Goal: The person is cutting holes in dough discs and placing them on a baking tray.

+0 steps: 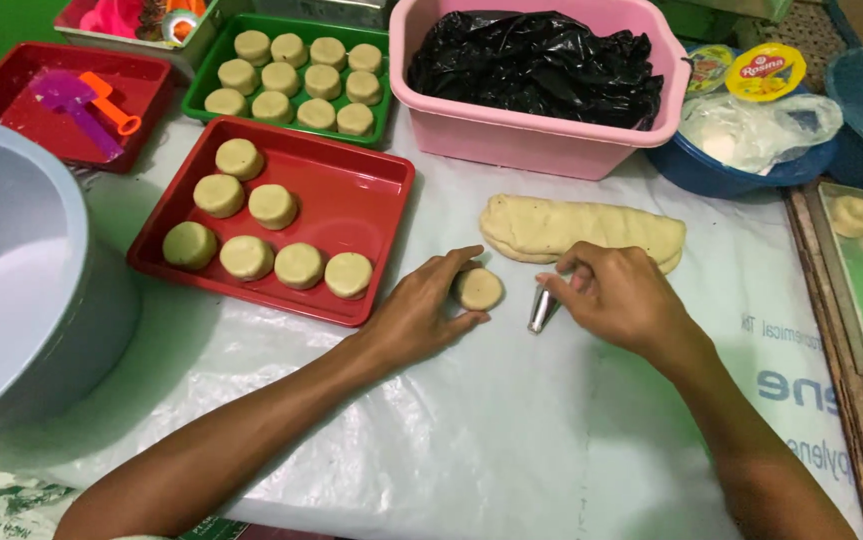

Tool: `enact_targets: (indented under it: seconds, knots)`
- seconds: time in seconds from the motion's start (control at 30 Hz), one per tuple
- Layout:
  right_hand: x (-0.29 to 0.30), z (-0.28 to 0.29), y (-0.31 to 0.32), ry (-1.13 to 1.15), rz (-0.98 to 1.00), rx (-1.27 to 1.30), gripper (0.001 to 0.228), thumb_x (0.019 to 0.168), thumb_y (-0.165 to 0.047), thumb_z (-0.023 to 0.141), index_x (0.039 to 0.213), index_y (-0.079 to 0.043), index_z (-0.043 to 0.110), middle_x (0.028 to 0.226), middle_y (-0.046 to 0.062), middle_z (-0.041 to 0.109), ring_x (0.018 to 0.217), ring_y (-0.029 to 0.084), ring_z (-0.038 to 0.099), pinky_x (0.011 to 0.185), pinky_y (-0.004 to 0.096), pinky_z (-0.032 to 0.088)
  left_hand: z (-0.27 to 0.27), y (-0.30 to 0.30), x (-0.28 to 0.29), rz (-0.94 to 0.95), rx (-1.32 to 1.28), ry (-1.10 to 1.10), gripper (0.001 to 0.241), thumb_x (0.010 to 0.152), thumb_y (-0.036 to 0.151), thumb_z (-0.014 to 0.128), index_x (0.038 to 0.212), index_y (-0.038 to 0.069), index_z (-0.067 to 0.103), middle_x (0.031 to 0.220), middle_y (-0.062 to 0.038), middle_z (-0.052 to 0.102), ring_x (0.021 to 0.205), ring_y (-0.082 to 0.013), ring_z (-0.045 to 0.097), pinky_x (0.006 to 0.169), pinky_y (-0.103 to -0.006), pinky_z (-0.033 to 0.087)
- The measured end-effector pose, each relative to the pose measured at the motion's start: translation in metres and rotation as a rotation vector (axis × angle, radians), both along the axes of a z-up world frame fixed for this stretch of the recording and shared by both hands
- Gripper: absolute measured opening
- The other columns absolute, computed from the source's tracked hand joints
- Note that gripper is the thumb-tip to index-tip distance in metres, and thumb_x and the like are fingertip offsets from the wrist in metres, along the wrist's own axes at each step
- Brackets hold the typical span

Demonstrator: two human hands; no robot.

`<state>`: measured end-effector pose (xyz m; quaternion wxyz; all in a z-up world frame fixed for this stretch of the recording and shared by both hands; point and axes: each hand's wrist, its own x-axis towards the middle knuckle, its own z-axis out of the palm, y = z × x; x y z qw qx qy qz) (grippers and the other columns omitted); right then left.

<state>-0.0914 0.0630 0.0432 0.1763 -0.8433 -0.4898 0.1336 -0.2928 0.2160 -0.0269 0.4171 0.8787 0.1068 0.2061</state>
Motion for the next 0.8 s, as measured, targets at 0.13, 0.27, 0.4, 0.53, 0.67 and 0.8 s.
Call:
enact_targets:
  seconds: [0.13, 0.27, 0.4, 0.53, 0.67, 0.8]
  knots:
    - [-0.009, -0.003, 0.005, 0.071, -0.005, -0.051, 0.03, 0.08, -0.026, 0.079, 0.1, -0.004, 0.075, 0.077, 0.017, 0.076, 0.07, 0.033, 0.076, 0.07, 0.045, 0.059, -0.002, 0.0, 0.0, -0.004, 0.011, 0.009, 0.076, 0.079, 0.008, 0.081, 0.146, 0.002, 0.046, 0.122, -0.024, 0.07, 0.12, -0.0438, 0.062, 0.101, -0.0536, 0.049]
    - [-0.004, -0.017, 0.007, 0.137, 0.026, -0.019, 0.027, 0.076, -0.017, 0.081, 0.099, -0.005, 0.074, 0.072, 0.014, 0.07, 0.067, 0.03, 0.073, 0.068, 0.042, 0.059, -0.002, 0.0, -0.001, -0.016, 0.012, 0.012, 0.076, 0.08, 0.007, 0.08, 0.147, 0.001, 0.046, 0.122, -0.024, 0.069, 0.121, -0.0433, 0.061, 0.102, -0.0533, 0.049]
    - [-0.001, -0.016, 0.008, 0.416, 0.018, 0.156, 0.036, 0.076, -0.007, 0.081, 0.111, -0.001, 0.073, 0.083, 0.02, 0.071, 0.068, 0.022, 0.071, 0.068, 0.036, 0.061, 0.001, -0.004, 0.0, 0.005, -0.015, 0.003, 0.072, 0.081, 0.011, 0.08, 0.145, 0.0, 0.047, 0.125, -0.023, 0.067, 0.126, -0.0414, 0.059, 0.106, -0.0515, 0.047]
    - [-0.005, 0.003, 0.009, 0.483, 0.084, 0.27, 0.035, 0.08, -0.006, 0.081, 0.113, 0.001, 0.073, 0.09, 0.021, 0.073, 0.078, 0.024, 0.072, 0.075, 0.037, 0.063, -0.004, -0.005, -0.001, 0.046, 0.015, -0.016, 0.069, 0.085, 0.022, 0.08, 0.141, -0.004, 0.049, 0.129, -0.027, 0.063, 0.129, -0.0441, 0.056, 0.109, -0.0533, 0.044]
    - [-0.018, 0.025, 0.017, 0.376, 0.244, 0.274, 0.035, 0.083, -0.004, 0.077, 0.117, 0.001, 0.073, 0.101, 0.023, 0.073, 0.095, 0.035, 0.074, 0.083, 0.047, 0.065, -0.004, -0.004, -0.001, 0.058, 0.07, -0.037, 0.056, 0.09, 0.025, 0.075, 0.133, -0.006, 0.059, 0.125, -0.027, 0.064, 0.127, -0.0447, 0.057, 0.108, -0.053, 0.045]
    - [-0.023, 0.043, 0.031, 0.211, 0.374, 0.228, 0.029, 0.082, -0.004, 0.076, 0.11, 0.0, 0.076, 0.1, 0.023, 0.072, 0.096, 0.038, 0.074, 0.083, 0.043, 0.065, -0.006, -0.002, -0.002, 0.033, 0.096, -0.041, 0.051, 0.093, 0.031, 0.07, 0.135, 0.003, 0.062, 0.126, -0.026, 0.062, 0.128, -0.0455, 0.056, 0.106, -0.0534, 0.045]
